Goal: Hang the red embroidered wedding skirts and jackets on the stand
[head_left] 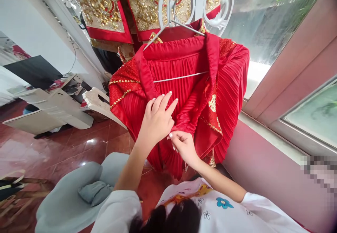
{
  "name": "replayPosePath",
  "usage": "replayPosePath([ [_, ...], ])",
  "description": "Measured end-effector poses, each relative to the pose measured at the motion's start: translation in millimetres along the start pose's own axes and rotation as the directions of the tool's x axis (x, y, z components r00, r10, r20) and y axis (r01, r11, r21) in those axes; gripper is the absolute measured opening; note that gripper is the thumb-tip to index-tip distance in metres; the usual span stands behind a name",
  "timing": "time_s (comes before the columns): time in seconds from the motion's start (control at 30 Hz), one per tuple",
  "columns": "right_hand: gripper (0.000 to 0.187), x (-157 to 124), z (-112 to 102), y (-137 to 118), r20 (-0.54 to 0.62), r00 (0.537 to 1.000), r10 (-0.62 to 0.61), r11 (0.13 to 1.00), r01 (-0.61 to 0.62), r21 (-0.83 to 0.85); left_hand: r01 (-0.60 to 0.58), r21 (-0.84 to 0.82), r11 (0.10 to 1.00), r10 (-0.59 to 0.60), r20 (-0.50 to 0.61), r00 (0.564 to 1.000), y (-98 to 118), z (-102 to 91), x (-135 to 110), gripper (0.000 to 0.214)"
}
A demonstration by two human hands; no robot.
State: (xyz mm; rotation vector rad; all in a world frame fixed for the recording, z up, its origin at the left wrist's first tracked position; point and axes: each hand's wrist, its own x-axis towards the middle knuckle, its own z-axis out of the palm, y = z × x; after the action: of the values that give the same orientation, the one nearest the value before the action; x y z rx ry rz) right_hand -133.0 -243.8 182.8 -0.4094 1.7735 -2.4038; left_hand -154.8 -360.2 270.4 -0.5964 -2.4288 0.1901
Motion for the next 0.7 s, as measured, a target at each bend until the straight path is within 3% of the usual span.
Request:
replayPosePath([
  [0.1,0.035,1,-1,0,-0.022,1.0,0.02,0.999,-0.02,0.032,-0.001,-0.026,1.0,-0.001,-0.054,0.999,-3,6.9,5,0.021],
  [0.2,0.031,0,-3,-2,-0.046,0.999,0.028,0.998,-0.025,0.064,0.012,-0.09,0.996,-0.034,-0.257,0.966,-12,12.9,4,0.028],
  [0.27,0.031,-3,-2,-4,-0.03,0.999,0.027,0.997,-0.024,0.077,-0.014,-0.219,0.976,-0.084,-0.432,0.898,-17,15.4,0,0.035],
  [0.33,0.032,-5,-1,-5,-0.013,1.0,0.028,0.996,-0.026,0.089,-0.035,-0.44,0.897,-0.241,-0.555,0.797,-21,17.2,-8,0.046],
  [0.43,0.034,-5,-3,-5,-0.028,0.999,0.039,0.994,-0.036,0.104,-0.035,-0.691,0.722,-0.488,-0.544,0.683,-24,21.7,-30,0.063],
  [0.47,0.034,-3,-5,-5,-0.039,0.998,0.047,0.993,-0.042,0.112,-0.018,-0.72,0.694,-0.521,-0.519,0.678,-24,24.9,-39,0.067],
  [0.57,0.033,3,-9,-8,-0.057,0.996,0.069,0.987,-0.06,0.149,0.111,-0.702,0.703,-0.541,-0.427,0.724,-13,40.9,-66,0.071],
  [0.7,0.033,6,-8,-10,-0.053,0.996,0.067,0.978,-0.055,0.199,0.291,-0.675,0.678,-0.58,-0.248,0.776,22,65.9,-84,0.035],
])
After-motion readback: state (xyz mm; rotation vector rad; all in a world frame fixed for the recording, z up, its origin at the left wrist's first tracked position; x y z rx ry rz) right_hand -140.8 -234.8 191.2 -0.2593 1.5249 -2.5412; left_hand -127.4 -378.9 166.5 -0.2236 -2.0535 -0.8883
